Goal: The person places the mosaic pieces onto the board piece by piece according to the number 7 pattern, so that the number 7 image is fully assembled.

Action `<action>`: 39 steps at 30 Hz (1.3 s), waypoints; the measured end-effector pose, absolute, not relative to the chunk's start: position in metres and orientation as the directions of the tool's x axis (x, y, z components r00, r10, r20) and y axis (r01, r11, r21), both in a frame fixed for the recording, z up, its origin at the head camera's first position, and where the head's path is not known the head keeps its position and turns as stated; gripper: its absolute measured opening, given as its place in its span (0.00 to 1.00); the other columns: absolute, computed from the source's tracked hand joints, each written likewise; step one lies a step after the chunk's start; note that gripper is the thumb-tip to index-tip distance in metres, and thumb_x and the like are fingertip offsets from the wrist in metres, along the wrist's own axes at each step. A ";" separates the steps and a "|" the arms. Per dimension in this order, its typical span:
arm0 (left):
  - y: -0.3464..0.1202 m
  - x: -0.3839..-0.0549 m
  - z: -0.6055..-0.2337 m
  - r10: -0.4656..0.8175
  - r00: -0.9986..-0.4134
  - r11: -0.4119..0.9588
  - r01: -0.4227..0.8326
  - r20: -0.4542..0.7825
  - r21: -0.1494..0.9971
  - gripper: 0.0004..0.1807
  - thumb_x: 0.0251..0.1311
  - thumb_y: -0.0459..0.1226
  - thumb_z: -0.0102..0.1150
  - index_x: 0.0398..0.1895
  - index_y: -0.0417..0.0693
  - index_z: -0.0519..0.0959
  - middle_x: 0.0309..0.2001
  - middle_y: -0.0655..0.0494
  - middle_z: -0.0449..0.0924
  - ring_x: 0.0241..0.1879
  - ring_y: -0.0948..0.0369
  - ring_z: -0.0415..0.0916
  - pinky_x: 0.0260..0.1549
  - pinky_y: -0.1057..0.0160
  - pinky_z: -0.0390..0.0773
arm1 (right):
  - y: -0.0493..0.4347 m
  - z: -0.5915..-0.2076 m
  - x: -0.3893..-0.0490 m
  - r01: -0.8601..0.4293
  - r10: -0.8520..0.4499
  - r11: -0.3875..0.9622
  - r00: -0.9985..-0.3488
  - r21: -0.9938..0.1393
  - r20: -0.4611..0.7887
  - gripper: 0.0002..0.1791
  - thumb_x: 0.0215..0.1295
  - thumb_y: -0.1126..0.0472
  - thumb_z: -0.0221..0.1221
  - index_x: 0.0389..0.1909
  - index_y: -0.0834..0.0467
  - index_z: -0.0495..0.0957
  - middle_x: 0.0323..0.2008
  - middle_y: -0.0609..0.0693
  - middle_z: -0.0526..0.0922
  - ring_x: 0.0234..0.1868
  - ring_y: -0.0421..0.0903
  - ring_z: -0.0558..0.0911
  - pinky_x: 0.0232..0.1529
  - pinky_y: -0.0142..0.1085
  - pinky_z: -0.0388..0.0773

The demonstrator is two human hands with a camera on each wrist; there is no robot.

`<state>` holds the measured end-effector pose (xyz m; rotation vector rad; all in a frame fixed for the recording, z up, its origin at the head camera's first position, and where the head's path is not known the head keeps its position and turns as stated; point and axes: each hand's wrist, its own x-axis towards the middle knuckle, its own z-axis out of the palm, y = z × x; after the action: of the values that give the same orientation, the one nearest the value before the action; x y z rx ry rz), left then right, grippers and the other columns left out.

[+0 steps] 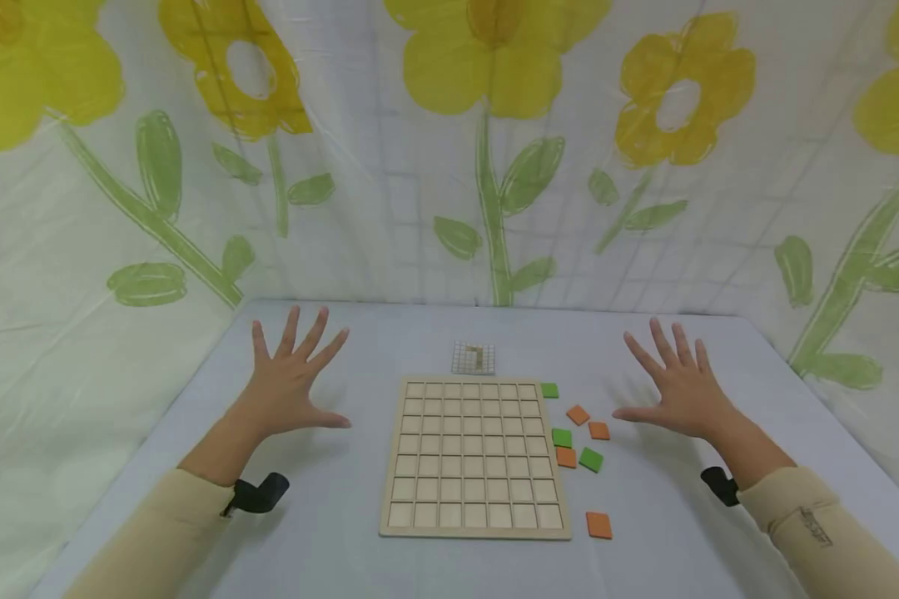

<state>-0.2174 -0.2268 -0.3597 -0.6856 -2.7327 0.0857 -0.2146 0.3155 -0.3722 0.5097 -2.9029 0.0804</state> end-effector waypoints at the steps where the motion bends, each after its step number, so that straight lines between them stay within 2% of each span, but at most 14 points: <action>1: -0.225 -0.217 -0.360 0.486 -0.824 0.873 0.472 0.292 -0.124 0.68 0.26 0.76 0.59 0.74 0.60 0.45 0.75 0.53 0.22 0.72 0.45 0.14 0.58 0.24 0.25 | 0.314 -0.373 -0.213 -0.351 -0.337 0.936 -0.921 -0.039 0.198 0.62 0.44 0.28 0.60 0.74 0.43 0.35 0.74 0.59 0.29 0.72 0.65 0.29 0.65 0.69 0.33; 8: -0.207 -0.218 -0.367 0.584 -0.766 0.798 0.602 0.269 -0.019 0.65 0.27 0.71 0.65 0.73 0.55 0.52 0.75 0.49 0.35 0.73 0.45 0.22 0.63 0.30 0.26 | 0.297 -0.377 -0.192 -0.370 -0.348 0.910 -0.927 -0.186 0.141 0.61 0.47 0.33 0.63 0.74 0.47 0.37 0.74 0.61 0.33 0.72 0.67 0.32 0.65 0.69 0.36; 10: -0.202 -0.219 -0.370 0.586 -0.772 0.792 0.610 0.247 0.024 0.65 0.27 0.70 0.66 0.72 0.54 0.53 0.75 0.49 0.37 0.73 0.45 0.25 0.65 0.32 0.25 | 0.292 -0.378 -0.186 -0.360 -0.343 0.899 -0.933 -0.248 0.109 0.60 0.47 0.34 0.64 0.74 0.48 0.38 0.74 0.62 0.34 0.72 0.67 0.33 0.65 0.69 0.37; 17: -0.186 -0.220 -0.385 0.581 -0.799 0.770 0.602 0.156 0.213 0.59 0.32 0.65 0.69 0.70 0.51 0.58 0.73 0.48 0.48 0.73 0.43 0.41 0.67 0.34 0.37 | 0.280 -0.378 -0.162 -0.311 -0.345 0.843 -0.939 -0.439 0.004 0.54 0.49 0.37 0.64 0.72 0.54 0.50 0.73 0.61 0.43 0.71 0.68 0.43 0.61 0.71 0.49; 22: -0.178 -0.223 -0.398 0.581 -0.805 0.716 0.577 0.124 0.393 0.55 0.35 0.60 0.71 0.69 0.49 0.61 0.73 0.48 0.50 0.72 0.44 0.44 0.69 0.38 0.39 | 0.273 -0.379 -0.148 -0.270 -0.345 0.817 -0.937 -0.510 -0.055 0.50 0.49 0.39 0.65 0.69 0.57 0.57 0.72 0.62 0.51 0.69 0.68 0.52 0.58 0.69 0.59; 27: -0.169 -0.227 -0.412 0.560 -0.827 0.683 0.500 0.059 0.532 0.52 0.36 0.59 0.71 0.68 0.50 0.63 0.73 0.52 0.52 0.72 0.48 0.46 0.71 0.42 0.41 | 0.271 -0.381 -0.138 -0.228 -0.353 0.775 -0.930 -0.589 -0.105 0.45 0.50 0.41 0.65 0.66 0.59 0.62 0.67 0.62 0.60 0.64 0.65 0.64 0.55 0.58 0.71; 30: -0.163 -0.229 -0.419 0.551 -0.834 0.676 0.451 0.007 0.583 0.52 0.36 0.59 0.71 0.68 0.53 0.63 0.73 0.54 0.51 0.72 0.50 0.47 0.71 0.43 0.45 | 0.271 -0.383 -0.135 -0.238 -0.390 0.745 -0.913 -0.623 -0.117 0.41 0.51 0.44 0.65 0.63 0.60 0.66 0.63 0.61 0.66 0.58 0.59 0.72 0.50 0.44 0.77; 34: -0.158 -0.230 -0.428 0.545 -0.838 0.665 0.410 -0.031 0.624 0.51 0.35 0.57 0.72 0.67 0.55 0.64 0.73 0.55 0.52 0.72 0.49 0.48 0.70 0.43 0.47 | 0.271 -0.386 -0.133 -0.263 -0.447 0.707 -0.886 -0.656 -0.126 0.34 0.52 0.47 0.66 0.56 0.61 0.72 0.56 0.57 0.73 0.49 0.48 0.77 0.42 0.30 0.77; 39: -0.154 -0.228 -0.434 0.515 -0.857 0.678 0.386 -0.029 0.626 0.47 0.34 0.58 0.72 0.63 0.54 0.70 0.71 0.57 0.58 0.73 0.51 0.47 0.72 0.46 0.43 | 0.272 -0.390 -0.127 -0.251 -0.516 0.604 -0.846 -0.756 -0.131 0.26 0.51 0.52 0.67 0.49 0.61 0.77 0.49 0.56 0.77 0.41 0.38 0.76 0.37 0.28 0.78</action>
<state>-0.2276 -0.1542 -0.4338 -0.8322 -3.0612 -1.0629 -0.1268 0.2725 -0.3901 0.7717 -3.1093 1.3711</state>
